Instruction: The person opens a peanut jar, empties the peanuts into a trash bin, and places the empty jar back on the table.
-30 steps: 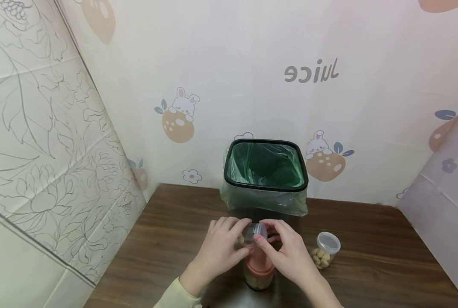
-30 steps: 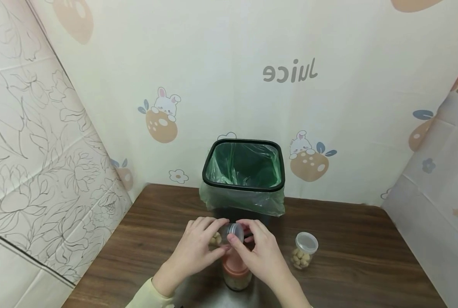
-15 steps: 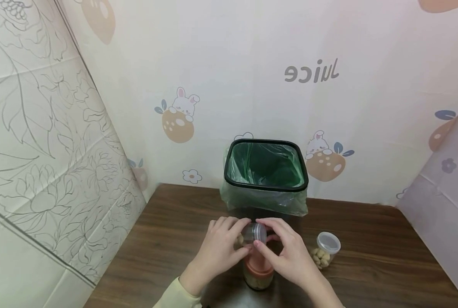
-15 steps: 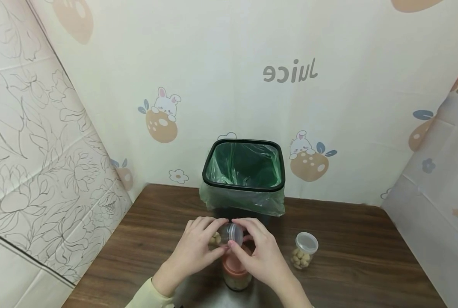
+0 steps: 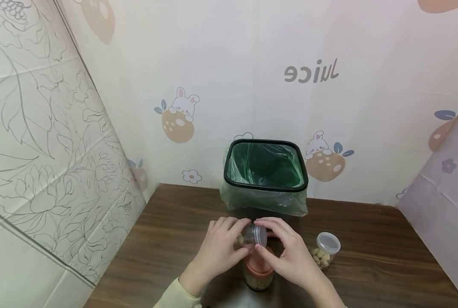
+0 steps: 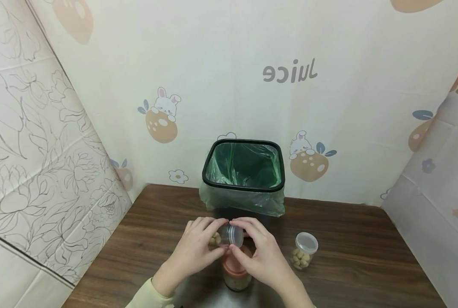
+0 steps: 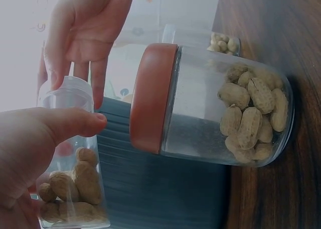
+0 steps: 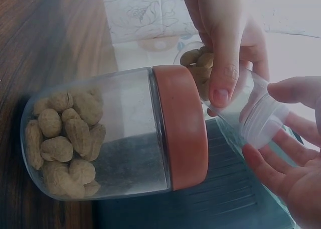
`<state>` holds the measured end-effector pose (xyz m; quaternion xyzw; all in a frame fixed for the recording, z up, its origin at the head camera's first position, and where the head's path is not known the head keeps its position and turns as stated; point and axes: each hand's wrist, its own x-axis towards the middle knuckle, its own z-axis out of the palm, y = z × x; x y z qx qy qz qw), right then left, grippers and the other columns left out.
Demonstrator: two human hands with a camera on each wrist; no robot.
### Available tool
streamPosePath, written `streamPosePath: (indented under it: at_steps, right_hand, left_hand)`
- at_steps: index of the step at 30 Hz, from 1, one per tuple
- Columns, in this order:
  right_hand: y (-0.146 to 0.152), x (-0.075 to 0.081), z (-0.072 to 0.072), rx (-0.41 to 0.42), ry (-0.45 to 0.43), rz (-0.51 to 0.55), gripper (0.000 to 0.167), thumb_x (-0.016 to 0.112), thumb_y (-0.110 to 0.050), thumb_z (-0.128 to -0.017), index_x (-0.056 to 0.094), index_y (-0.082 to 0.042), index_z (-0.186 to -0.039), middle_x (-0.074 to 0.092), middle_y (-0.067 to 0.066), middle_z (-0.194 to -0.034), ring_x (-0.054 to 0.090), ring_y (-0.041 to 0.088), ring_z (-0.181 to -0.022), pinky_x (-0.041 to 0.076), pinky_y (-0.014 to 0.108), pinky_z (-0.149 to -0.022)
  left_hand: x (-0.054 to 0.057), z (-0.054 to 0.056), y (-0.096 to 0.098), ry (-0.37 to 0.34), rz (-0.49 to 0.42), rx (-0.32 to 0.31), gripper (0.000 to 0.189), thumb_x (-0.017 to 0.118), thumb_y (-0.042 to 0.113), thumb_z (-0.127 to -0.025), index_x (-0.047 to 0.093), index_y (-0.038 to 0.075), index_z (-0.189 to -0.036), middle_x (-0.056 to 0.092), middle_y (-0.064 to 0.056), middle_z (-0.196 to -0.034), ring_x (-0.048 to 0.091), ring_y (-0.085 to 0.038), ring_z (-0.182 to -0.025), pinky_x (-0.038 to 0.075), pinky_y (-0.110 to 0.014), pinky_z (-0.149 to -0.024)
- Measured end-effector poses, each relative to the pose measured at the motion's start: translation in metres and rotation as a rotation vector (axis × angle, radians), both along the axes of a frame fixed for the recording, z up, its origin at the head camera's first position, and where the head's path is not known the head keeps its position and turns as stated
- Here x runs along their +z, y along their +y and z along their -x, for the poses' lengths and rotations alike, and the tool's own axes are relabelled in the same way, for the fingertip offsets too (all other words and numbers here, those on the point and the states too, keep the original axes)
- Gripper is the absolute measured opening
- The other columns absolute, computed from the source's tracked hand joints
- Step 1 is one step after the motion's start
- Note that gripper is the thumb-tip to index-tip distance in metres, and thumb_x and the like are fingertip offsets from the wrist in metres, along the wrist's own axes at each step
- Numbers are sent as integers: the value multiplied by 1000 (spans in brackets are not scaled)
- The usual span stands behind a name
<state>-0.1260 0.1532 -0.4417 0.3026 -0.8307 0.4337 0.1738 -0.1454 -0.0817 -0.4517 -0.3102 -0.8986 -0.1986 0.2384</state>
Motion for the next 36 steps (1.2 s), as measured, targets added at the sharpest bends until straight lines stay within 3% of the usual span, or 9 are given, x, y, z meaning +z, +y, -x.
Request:
streamPosePath:
  at_steps: [3,9,18,24,30,36]
  right_hand:
    - [0,0,1,-10,22,-14,57,90,-10,-91,68,-19,-142,64,-7,-142,68,14,-121,59,26,-97]
    - [0,0,1,-22,47,-25,58,91,-11,-90,68,-22,-142,64,-10,-142,68,15,-123,62,36,-95]
    - [0,-1,1,-6,18,-12,59,91,-10,-89,67,-21,-142,63,-7,-144,67,14,-122,63,32,-91]
    - [0,1,0,-6,-3,-2,70,93,-10,-87,61,-20,-149,59,-5,-148,64,13,-124,62,33,-90]
    - [0,1,0,-72,-28,0,64,91,-21,-92,60,-23,-148,61,-4,-147,65,14,-123,63,32,-89]
    - [-3,2,-1,-182,-105,2,54,86,-34,-97,63,-22,-144,68,-3,-133,69,22,-116,63,33,-83]
  left_hand:
    - [0,0,0,-1,-1,-1,67,98,38,-82,68,22,-140,72,1,-120,66,-21,-108,50,-42,-84]
    - [-1,0,-1,3,-3,-4,68,98,37,-82,67,23,-140,71,1,-119,66,-21,-107,49,-41,-83]
    - [-1,0,-2,10,-8,-12,68,98,36,-82,67,23,-141,71,1,-118,66,-20,-105,48,-39,-81]
    - [-2,1,-1,18,-16,-18,68,99,35,-81,68,23,-140,71,2,-118,66,-20,-105,47,-37,-80]
    - [-1,1,0,22,-20,-18,69,99,35,-80,68,22,-140,71,1,-118,66,-20,-106,47,-38,-80]
    - [0,0,0,-7,-19,-18,68,98,35,-82,67,23,-141,71,1,-120,65,-20,-108,49,-39,-83]
